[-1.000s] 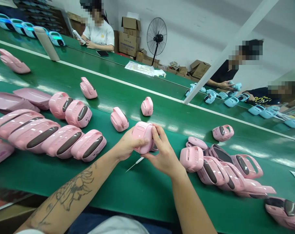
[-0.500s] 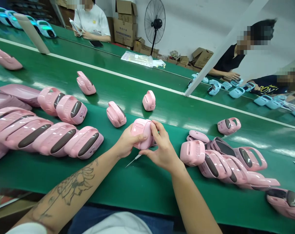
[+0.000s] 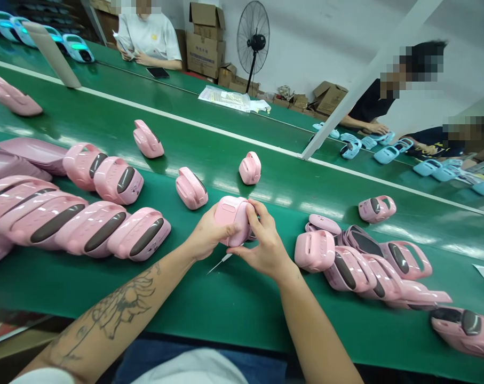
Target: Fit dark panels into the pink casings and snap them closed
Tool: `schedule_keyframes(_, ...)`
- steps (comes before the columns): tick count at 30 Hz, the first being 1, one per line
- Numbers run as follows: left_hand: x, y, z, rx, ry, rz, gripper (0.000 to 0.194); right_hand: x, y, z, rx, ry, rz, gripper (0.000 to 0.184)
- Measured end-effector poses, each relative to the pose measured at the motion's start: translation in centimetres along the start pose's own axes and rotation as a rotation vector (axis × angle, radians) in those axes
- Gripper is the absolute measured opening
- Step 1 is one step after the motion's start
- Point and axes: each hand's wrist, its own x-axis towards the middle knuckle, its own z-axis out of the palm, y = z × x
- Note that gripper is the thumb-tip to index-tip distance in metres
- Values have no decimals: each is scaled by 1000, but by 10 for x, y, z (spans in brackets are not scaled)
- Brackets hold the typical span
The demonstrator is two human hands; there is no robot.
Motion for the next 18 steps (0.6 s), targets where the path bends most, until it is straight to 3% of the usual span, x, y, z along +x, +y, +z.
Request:
schedule_keyframes(12,-2,4,7,-71,16,-22,82,1,-3,3,-2,63,6,122)
schedule_keyframes(18,-5,-5,-1,-64,71,-15,81,0,-6,5,17,42,7,119)
